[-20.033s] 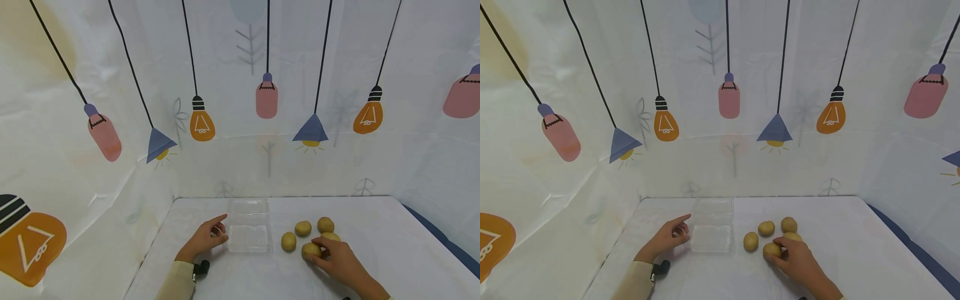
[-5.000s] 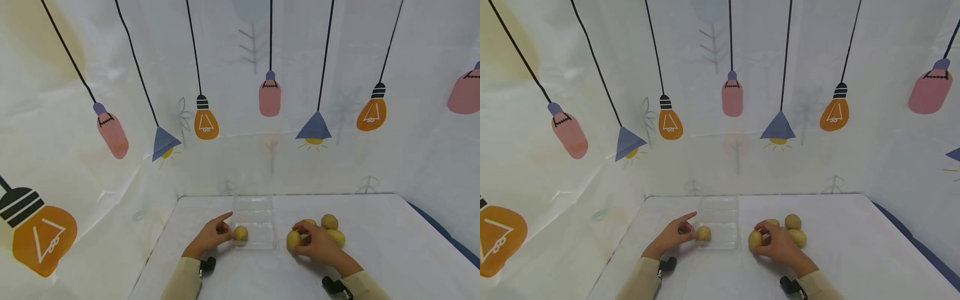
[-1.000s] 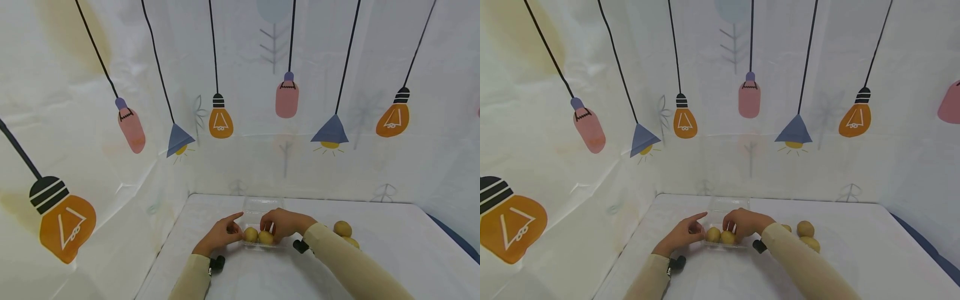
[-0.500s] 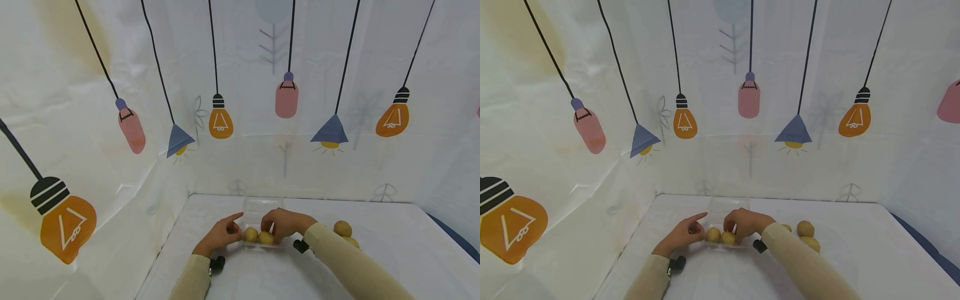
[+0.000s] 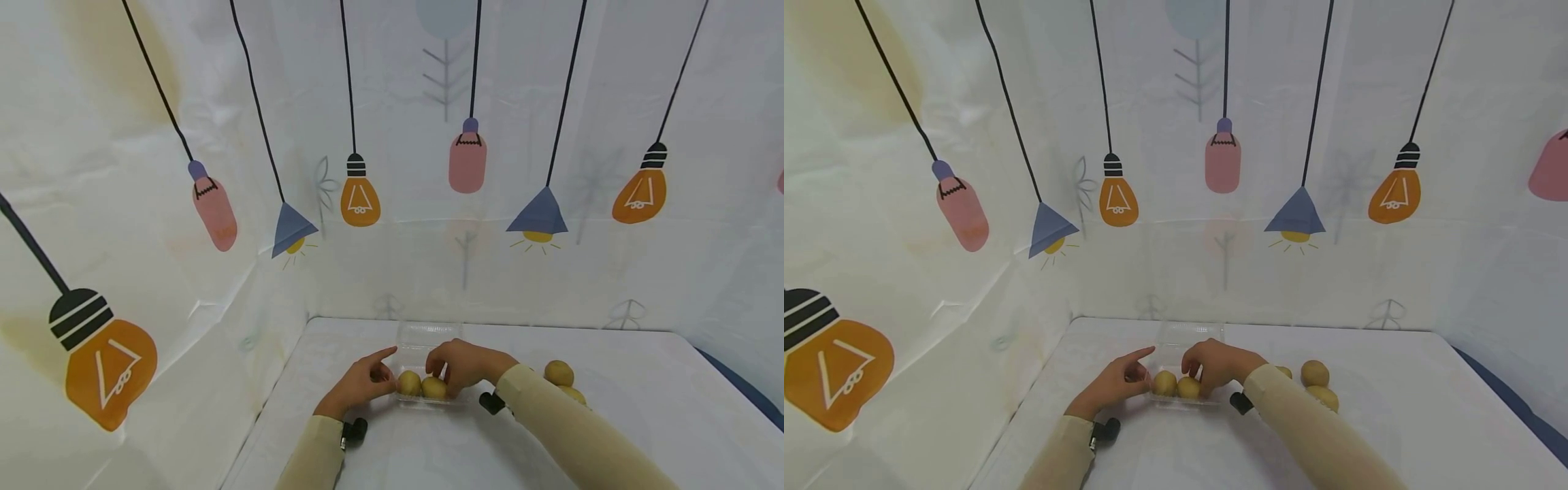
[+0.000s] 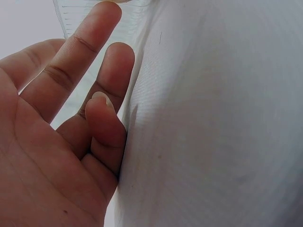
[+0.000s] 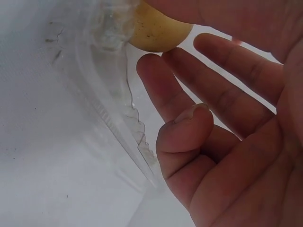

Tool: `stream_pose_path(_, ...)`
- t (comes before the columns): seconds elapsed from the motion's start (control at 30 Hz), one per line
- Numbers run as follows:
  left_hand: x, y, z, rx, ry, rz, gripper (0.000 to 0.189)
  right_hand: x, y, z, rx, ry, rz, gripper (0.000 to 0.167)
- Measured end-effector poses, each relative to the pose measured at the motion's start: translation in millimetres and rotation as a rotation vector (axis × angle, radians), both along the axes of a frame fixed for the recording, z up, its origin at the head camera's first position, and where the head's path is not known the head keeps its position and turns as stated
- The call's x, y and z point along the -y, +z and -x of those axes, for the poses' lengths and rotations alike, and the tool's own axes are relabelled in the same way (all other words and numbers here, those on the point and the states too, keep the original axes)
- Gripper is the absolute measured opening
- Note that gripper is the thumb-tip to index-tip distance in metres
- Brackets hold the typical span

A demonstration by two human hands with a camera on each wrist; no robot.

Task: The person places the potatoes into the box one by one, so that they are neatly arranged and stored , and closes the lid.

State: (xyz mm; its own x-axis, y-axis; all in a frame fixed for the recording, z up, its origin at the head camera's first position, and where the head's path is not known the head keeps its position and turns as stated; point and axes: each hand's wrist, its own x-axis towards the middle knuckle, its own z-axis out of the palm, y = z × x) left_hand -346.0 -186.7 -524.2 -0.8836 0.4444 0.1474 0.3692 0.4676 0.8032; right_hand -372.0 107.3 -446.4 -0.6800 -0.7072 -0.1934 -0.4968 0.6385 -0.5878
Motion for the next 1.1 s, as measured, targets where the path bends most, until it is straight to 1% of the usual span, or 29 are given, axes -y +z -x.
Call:
stream_pose_path(0.23,-1.2,-1.5,1.7,0.001,0.001,0.01,0.08,-7.6,3.7,-3.0,-0.041,-0.025,-0.004,0.049)
stream_pose_path(0.37,-0.5,-3.9,3.1,-0.01,-0.003,0.008,0.08,-13.8,6.2,-6.5,-0.068,-0.039,0.012,0.047)
stream_pose_path(0.5,0.3,-3.4,2.1,-0.007,-0.008,-0.005,0.081,-22.1,10.0,-10.9,-0.102,-0.05,0.038,0.044)
stream_pose_path(0.63,0.3,-2.4,0.9,0.001,-0.01,-0.008,0.082,-33.5,11.8,-15.5,-0.153,-0.059,0.069,0.041)
stream_pose_path(0.8,0.5,-0.3,-0.7,0.011,-0.003,-0.011,0.083,-51.7,9.6,-20.1,-0.232,-0.073,0.112,0.04)
stream_pose_path(0.9,0.7,0.1,-1.0,0.012,-0.009,-0.021,0.083,-64.0,8.1,-24.9,-0.276,-0.083,0.122,0.041)
stream_pose_path(1.1,0.5,-2.9,0.9,0.002,-0.022,-0.023,0.083,-90.2,4.6,-35.8,-0.353,-0.138,0.129,0.043)
